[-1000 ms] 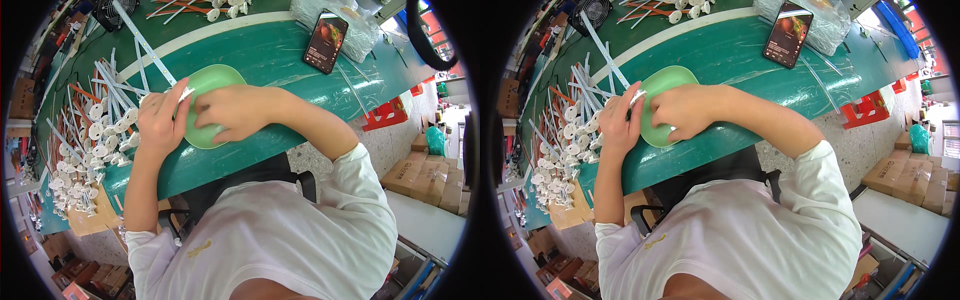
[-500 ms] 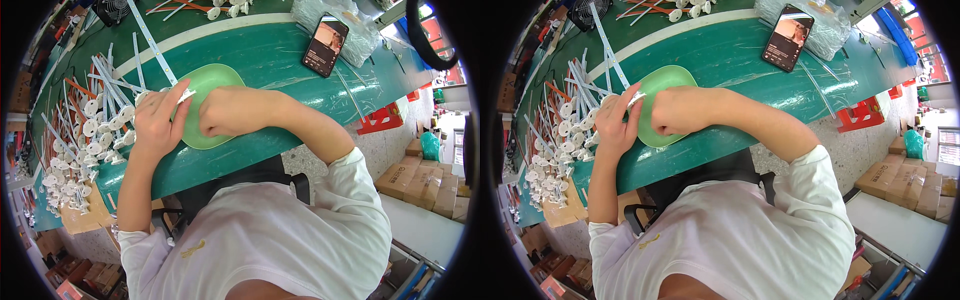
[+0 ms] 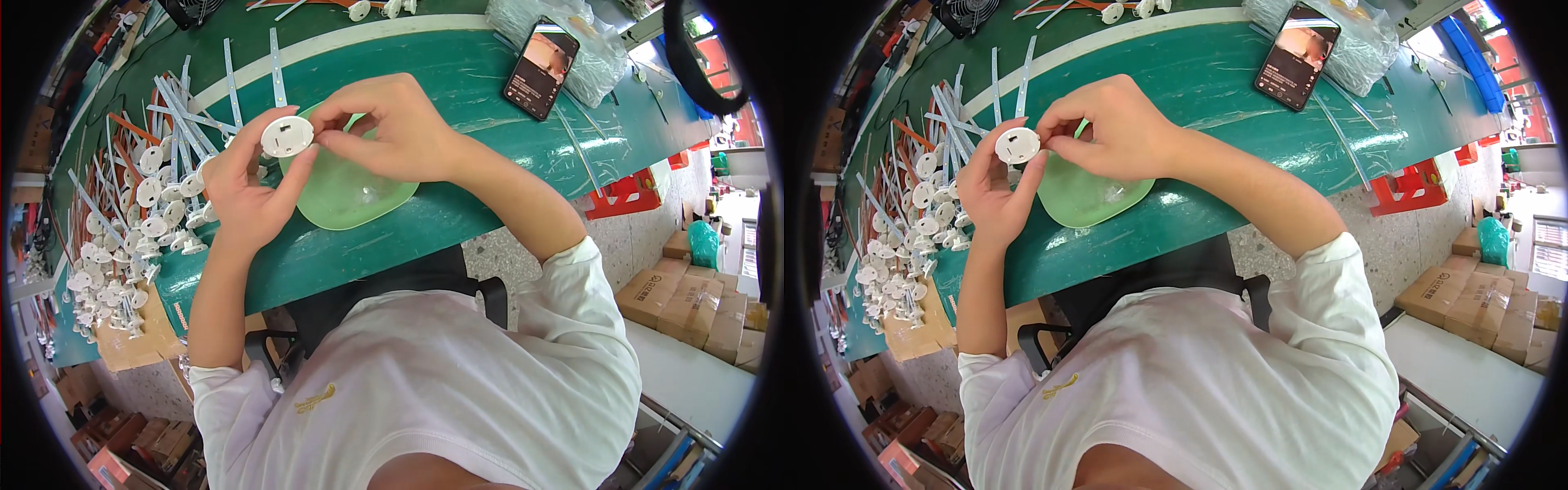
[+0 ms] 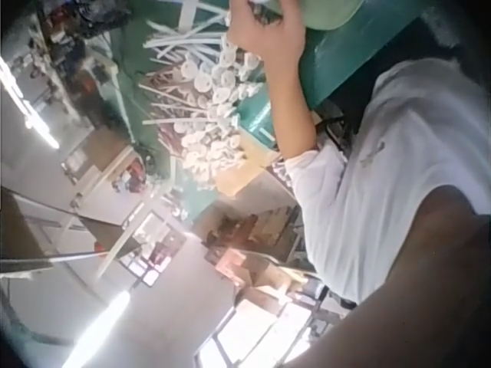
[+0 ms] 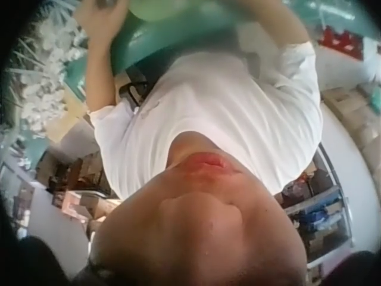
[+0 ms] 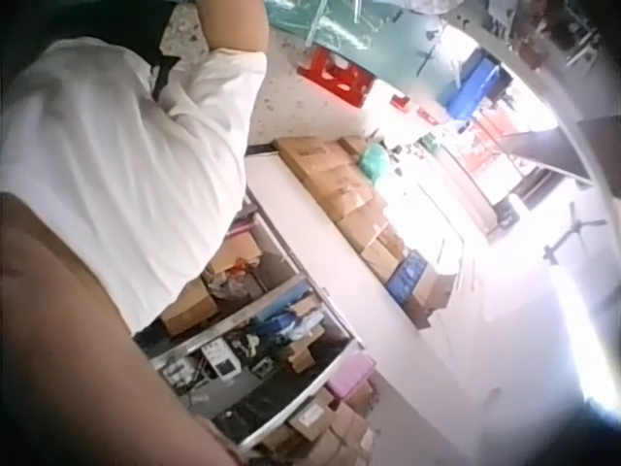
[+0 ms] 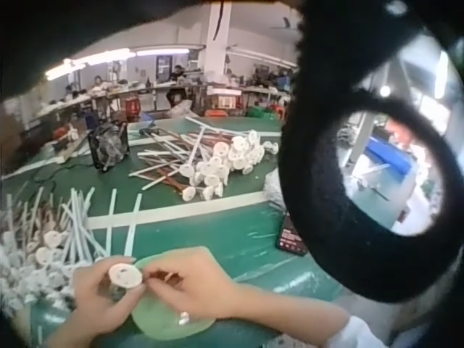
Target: Assembling plastic bases and translucent strips for a light-related product.
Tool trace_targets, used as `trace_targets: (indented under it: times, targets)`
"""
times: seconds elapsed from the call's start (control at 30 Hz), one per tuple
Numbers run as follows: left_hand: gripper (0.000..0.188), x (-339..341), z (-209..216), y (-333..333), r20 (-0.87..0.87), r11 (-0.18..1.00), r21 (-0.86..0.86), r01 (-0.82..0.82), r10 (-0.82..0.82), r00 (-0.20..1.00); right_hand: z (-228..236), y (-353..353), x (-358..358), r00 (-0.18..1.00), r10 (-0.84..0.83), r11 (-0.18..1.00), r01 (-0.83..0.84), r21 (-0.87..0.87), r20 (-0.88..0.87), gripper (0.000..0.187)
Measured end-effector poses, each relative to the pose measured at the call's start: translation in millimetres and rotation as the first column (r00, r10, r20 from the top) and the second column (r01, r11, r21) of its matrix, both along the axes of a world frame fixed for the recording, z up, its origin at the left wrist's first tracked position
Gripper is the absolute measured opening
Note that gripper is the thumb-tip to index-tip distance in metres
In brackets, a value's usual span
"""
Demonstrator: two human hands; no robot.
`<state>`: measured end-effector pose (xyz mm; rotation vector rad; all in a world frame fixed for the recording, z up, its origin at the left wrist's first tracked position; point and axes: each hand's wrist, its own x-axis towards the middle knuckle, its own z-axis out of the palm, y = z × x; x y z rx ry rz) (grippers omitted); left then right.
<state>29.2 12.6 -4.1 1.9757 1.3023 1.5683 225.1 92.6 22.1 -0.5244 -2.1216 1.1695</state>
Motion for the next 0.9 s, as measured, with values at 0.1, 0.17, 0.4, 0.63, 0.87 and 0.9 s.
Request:
trace_targets:
  times: [0.1, 0.17, 0.4, 0.63, 0.87, 0.9]
  targets:
    - [0.038, -1.3, -0.1, -0.1, 0.002, 0.998, -0.061, -0.016, 0.016, 1.0, -1.8, 1.4, -0.3, 1.0, -0.008, 1.0, 0.008, 0.015, 0.001, 0.014]
    - [0.038, -3.0, -0.7, -1.1, 0.007, 0.998, -0.061, -0.013, 0.014, 1.0, -4.8, 3.0, -1.4, 1.0, 0.011, 0.999, -0.011, -0.044, -0.017, 0.015]
    - [0.037, -1.4, -1.7, -0.7, 0.022, 0.997, -0.07, -0.026, 0.028, 0.999, -9.6, 4.7, -4.1, 1.0, -0.02, 0.997, 0.018, -0.08, -0.015, 0.019]
    - [0.04, -1.9, -3.1, -0.5, 0.034, 0.999, -0.053, 0.006, -0.004, 0.999, -3.5, 6.5, 0.6, 0.999, 0.029, 0.953, -0.033, -0.302, -0.018, 0.015]
    - [0.04, -0.3, -1.6, -1.4, 0.038, 0.997, -0.038, 0.069, -0.068, 0.997, -1.1, 11.8, 1.2, 0.992, 0.123, 0.842, -0.098, -0.531, 0.011, 0.021]
    - [0.039, -0.3, -0.9, -1.8, 0.051, 0.996, -0.037, 0.076, -0.075, 0.996, -1.8, 12.1, 0.9, 0.992, 0.122, 0.842, -0.098, -0.531, 0.01, 0.021]
